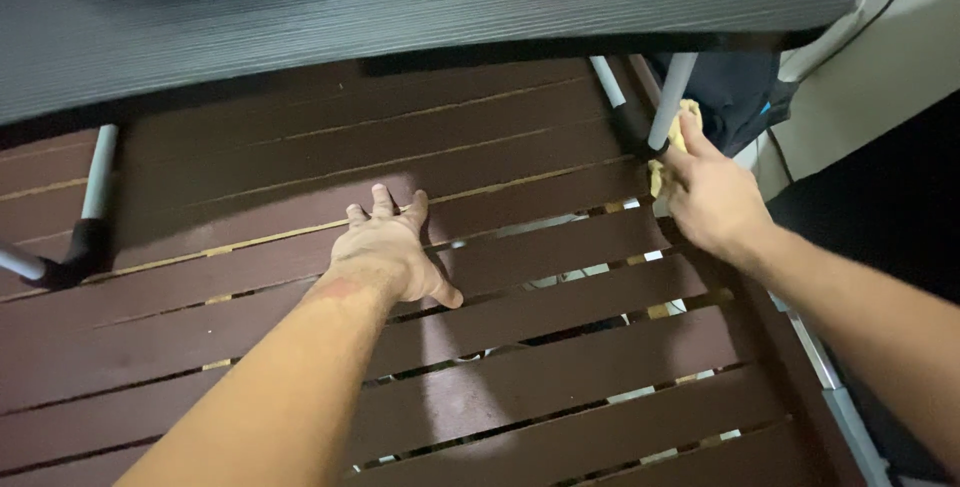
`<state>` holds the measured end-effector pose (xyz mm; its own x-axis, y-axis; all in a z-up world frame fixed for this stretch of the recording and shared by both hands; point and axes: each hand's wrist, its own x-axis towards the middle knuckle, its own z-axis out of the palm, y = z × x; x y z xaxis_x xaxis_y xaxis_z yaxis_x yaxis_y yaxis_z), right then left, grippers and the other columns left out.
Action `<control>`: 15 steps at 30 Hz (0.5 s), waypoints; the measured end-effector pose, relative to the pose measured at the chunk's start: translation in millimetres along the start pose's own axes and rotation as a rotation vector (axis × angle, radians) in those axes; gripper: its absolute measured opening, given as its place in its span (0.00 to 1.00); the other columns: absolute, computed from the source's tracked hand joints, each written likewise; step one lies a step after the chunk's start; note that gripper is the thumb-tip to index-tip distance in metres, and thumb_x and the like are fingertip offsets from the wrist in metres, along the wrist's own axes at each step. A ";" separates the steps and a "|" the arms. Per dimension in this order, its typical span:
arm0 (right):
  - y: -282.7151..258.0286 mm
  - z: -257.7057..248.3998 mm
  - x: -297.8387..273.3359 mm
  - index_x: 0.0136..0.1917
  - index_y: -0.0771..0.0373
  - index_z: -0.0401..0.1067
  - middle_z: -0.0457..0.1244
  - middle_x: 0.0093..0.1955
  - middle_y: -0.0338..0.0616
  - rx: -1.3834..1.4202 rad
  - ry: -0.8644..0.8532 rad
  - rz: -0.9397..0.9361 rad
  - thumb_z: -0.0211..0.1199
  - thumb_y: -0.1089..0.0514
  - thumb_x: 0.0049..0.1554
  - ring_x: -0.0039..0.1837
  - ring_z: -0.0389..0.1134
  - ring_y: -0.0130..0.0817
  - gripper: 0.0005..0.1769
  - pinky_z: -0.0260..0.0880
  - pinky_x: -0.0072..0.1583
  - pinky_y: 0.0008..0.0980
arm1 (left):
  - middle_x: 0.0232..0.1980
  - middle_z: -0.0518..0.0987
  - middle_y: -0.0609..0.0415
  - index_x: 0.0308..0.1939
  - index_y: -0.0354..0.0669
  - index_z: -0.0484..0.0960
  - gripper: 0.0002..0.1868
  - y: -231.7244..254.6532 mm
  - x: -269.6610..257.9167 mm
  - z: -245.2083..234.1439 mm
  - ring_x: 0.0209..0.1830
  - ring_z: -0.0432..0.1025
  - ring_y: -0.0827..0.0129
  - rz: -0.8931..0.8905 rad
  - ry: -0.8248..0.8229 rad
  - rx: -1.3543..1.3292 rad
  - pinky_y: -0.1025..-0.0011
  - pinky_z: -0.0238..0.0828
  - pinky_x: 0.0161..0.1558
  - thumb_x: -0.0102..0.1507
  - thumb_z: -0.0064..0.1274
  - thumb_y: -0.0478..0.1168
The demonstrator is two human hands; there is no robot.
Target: Wiping down a wooden slatted surface with a wet cloth.
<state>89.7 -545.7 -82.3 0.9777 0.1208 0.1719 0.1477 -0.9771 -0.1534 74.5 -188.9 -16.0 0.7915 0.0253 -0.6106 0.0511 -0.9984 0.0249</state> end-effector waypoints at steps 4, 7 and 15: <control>-20.4 -17.2 -35.3 0.67 0.55 0.69 0.47 0.84 0.50 0.013 -0.023 0.085 0.57 0.61 0.52 0.61 0.66 0.63 0.28 0.68 0.61 0.54 | 0.86 0.32 0.44 0.83 0.66 0.38 0.76 0.4 -2.6 -1.8 0.85 0.36 0.41 -0.007 0.003 -0.002 0.54 0.50 0.78 0.43 0.77 0.63; -34.4 -30.2 -74.5 0.72 0.52 0.66 0.46 0.84 0.49 -0.014 -0.046 0.116 0.57 0.64 0.46 0.61 0.66 0.62 0.39 0.69 0.60 0.53 | 0.86 0.32 0.44 0.83 0.67 0.38 0.76 0.4 -2.5 -1.8 0.85 0.36 0.42 -0.010 -0.002 0.001 0.54 0.51 0.78 0.43 0.77 0.62; -37.4 -37.5 -121.3 0.69 0.46 0.71 0.54 0.82 0.44 -0.017 0.032 0.199 0.57 0.64 0.49 0.65 0.68 0.53 0.34 0.70 0.63 0.45 | 0.86 0.30 0.44 0.83 0.68 0.36 0.76 2.9 -8.7 -5.4 0.85 0.35 0.44 -0.025 -0.034 0.002 0.53 0.55 0.77 0.45 0.77 0.63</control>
<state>-40.0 -530.4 -61.0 0.9821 -0.0799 0.1706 -0.0503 -0.9840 -0.1708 71.1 -191.7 -6.3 0.7690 0.0490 -0.6374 0.0700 -0.9975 0.0078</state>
